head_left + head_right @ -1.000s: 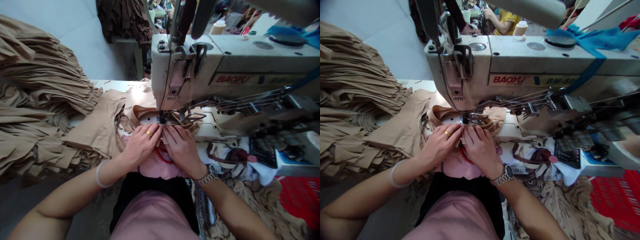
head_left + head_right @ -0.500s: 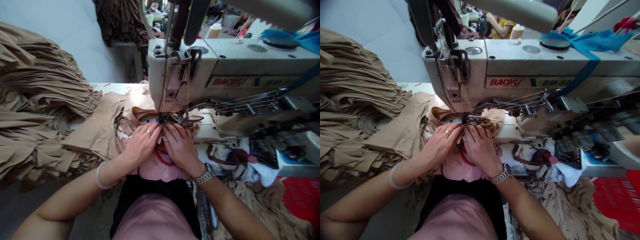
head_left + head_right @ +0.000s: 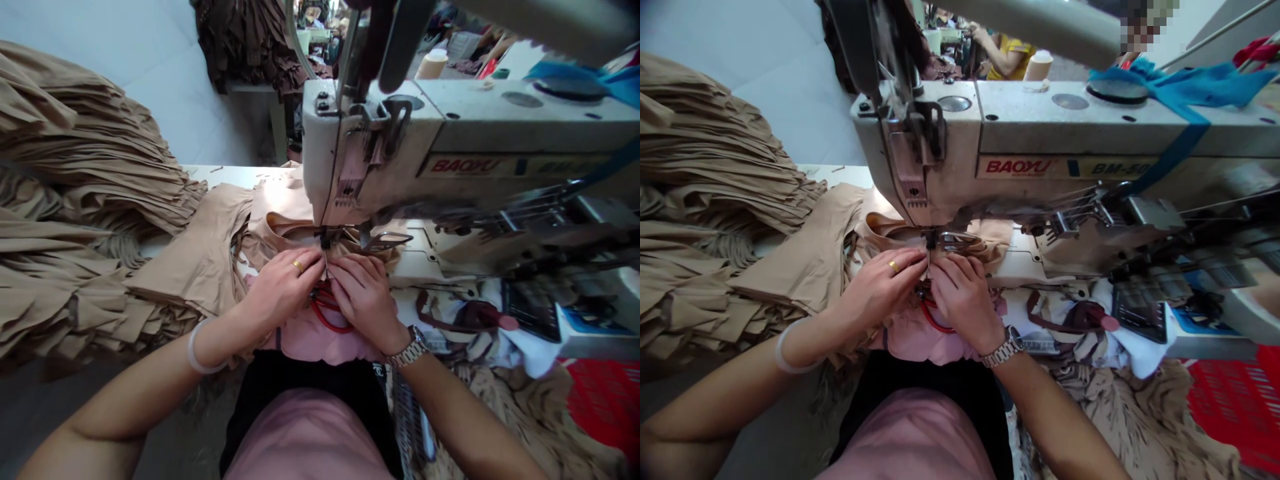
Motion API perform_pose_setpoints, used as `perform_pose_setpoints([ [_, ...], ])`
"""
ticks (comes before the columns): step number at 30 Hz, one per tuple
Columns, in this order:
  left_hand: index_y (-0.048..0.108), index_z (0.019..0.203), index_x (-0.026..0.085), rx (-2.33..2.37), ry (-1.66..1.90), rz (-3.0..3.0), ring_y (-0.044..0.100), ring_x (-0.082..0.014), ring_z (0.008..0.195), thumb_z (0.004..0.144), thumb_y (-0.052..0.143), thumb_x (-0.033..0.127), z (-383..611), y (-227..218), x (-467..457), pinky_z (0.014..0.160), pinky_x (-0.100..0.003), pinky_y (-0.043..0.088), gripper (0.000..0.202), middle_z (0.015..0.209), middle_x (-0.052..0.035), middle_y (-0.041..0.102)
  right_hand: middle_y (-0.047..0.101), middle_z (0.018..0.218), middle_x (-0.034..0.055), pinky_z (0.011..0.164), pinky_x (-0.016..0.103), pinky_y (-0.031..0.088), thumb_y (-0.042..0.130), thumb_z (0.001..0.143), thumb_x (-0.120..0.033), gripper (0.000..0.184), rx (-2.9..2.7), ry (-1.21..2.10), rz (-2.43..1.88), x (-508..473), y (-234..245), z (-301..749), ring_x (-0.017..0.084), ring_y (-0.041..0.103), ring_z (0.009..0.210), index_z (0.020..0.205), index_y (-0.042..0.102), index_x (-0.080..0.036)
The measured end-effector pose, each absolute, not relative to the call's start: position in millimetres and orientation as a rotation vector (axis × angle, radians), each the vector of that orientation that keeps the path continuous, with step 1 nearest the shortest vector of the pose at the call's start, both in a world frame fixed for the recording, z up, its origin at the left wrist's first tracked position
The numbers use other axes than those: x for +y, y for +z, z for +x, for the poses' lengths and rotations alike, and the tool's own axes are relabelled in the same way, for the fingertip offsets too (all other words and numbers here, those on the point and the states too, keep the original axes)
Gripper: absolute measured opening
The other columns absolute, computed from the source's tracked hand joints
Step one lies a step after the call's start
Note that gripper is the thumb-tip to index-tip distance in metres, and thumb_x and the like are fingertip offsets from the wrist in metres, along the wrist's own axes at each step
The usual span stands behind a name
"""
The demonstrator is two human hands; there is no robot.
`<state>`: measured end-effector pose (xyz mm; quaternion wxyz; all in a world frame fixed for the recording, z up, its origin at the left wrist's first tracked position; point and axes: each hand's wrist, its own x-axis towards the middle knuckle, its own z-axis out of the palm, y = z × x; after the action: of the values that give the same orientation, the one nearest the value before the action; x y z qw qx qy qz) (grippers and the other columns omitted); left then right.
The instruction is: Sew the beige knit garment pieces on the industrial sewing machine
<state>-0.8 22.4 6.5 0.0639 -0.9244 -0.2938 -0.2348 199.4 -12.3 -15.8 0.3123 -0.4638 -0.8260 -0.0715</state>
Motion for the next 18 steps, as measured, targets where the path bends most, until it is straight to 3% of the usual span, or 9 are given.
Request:
perform_pose_setpoints([
  [11, 0.064, 0.113, 0.008, -0.878, -0.731, -2.801, 0.067, -0.0256, 0.107, 0.101, 0.051, 0.018, 0, 7, 29, 0.093, -0.040, 0.056, 0.021, 0.119, -0.0154, 0.068, 0.070, 0.117, 0.0051, 0.097, 0.044, 0.041, 0.056, 0.095, -0.019, 0.024, -2.177, -0.204, -1.277, -5, -10, 197, 0.025, 0.057, 0.110, 0.115, 0.068, -0.018],
  [18, 0.060, 0.122, 0.006, -1.003, -0.711, -2.781, 0.064, -0.0284, 0.113, 0.103, 0.047, 0.024, 5, 4, 30, 0.097, -0.044, 0.055, 0.029, 0.124, -0.0174, 0.065, 0.069, 0.122, 0.0049, 0.096, 0.043, 0.040, 0.054, 0.095, -0.020, 0.030, -2.195, -0.224, -1.324, 2, -12, 202, 0.026, 0.058, 0.109, 0.122, 0.066, -0.019],
])
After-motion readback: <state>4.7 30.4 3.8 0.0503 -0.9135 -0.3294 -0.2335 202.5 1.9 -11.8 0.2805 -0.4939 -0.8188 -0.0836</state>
